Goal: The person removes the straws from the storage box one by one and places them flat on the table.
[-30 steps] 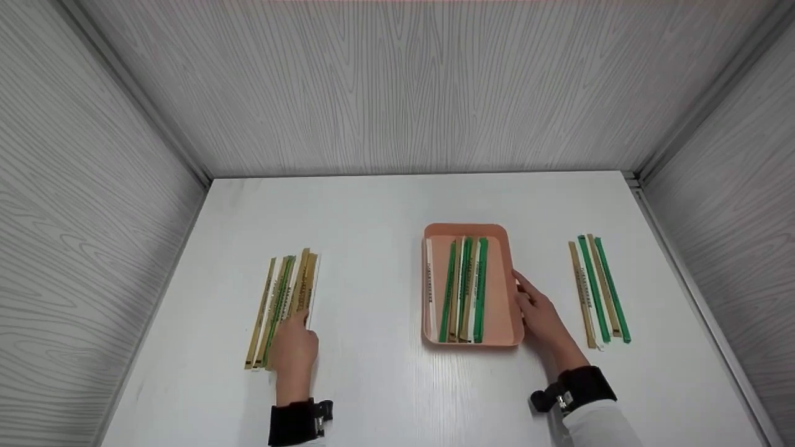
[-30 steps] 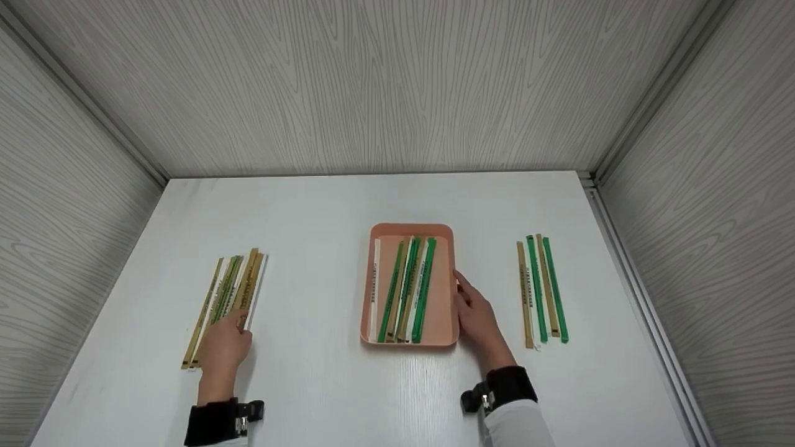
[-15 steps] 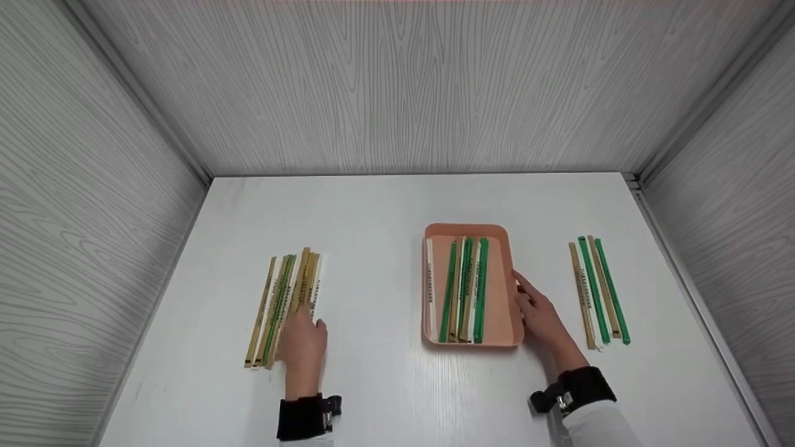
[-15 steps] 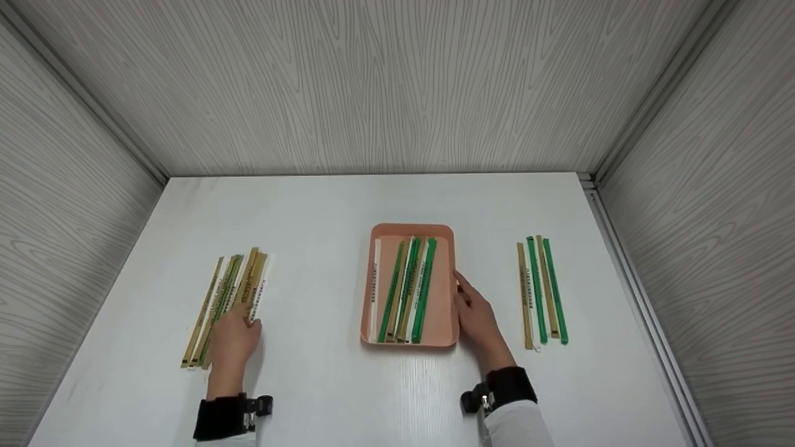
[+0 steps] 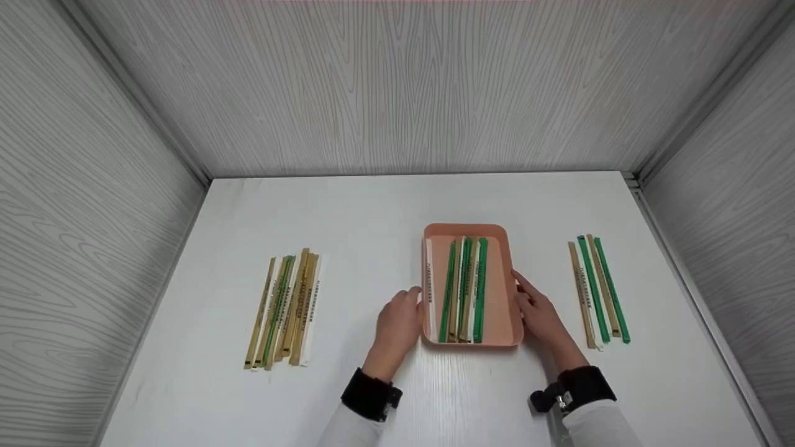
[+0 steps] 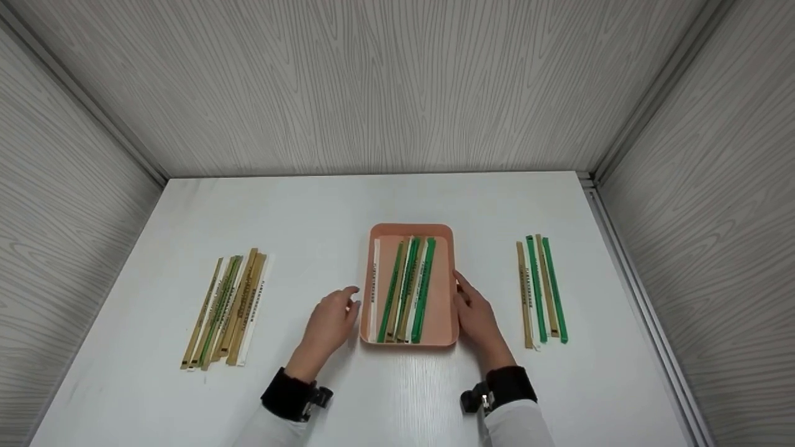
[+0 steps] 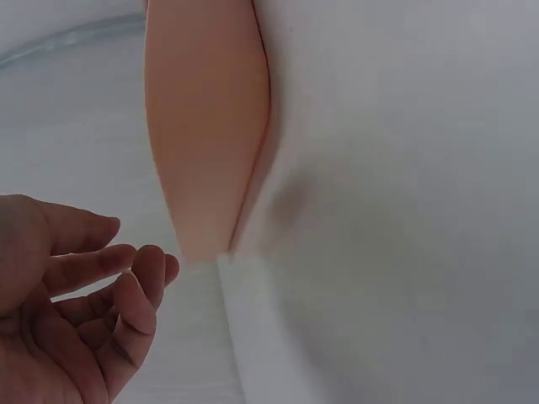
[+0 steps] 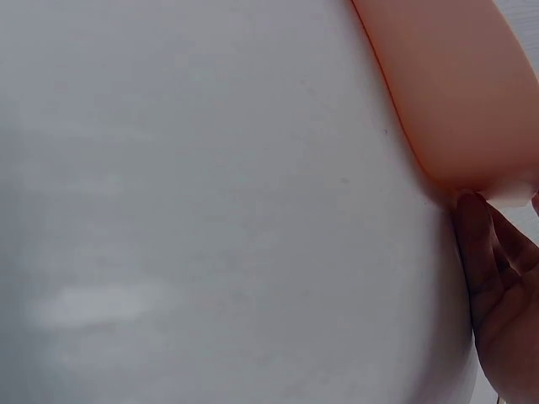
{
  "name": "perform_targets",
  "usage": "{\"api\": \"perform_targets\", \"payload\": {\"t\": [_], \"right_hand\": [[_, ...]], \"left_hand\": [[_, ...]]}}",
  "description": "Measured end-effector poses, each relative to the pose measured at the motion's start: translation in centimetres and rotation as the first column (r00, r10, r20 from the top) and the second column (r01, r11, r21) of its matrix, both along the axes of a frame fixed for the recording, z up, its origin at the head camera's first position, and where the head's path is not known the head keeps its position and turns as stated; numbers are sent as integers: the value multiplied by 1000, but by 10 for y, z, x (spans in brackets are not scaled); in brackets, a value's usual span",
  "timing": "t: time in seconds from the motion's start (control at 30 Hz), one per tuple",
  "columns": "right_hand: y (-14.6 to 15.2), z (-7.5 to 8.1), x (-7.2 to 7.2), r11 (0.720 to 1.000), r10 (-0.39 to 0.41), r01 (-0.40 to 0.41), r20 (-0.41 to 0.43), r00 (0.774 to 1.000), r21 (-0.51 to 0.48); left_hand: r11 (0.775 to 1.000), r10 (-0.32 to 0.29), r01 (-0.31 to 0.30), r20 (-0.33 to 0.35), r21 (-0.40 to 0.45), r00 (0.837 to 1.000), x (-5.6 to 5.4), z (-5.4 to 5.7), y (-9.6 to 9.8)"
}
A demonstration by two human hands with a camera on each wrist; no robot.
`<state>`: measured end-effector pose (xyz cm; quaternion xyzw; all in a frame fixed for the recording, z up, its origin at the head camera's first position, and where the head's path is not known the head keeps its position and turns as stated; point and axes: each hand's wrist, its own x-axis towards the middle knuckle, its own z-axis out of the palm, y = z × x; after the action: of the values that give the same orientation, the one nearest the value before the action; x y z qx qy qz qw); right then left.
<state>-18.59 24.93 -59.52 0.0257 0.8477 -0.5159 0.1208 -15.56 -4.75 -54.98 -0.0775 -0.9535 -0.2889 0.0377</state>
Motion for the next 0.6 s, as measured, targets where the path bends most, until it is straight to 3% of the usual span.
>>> {"api": "perform_targets", "payload": {"t": [0.13,0.3,0.53,0.6], "right_hand": [[0,2,0,1000,2,-2,9,1000,-13],[0,4,0,1000,-5,6,20,1000,-17],[1,1,-1,1000,7,-7,8,1000,0],[1,0,-1,1000,11,-11,-2,1000,3]], "left_hand": [[996,-89,87,-56,-32,994,-3,-1,27],[987,-133,123,-98,-102,986,-8,-3,49],[977,-162,170,74,-130,984,-15,-15,62],[977,-167,177,93,-116,982,-16,-19,64]]}}
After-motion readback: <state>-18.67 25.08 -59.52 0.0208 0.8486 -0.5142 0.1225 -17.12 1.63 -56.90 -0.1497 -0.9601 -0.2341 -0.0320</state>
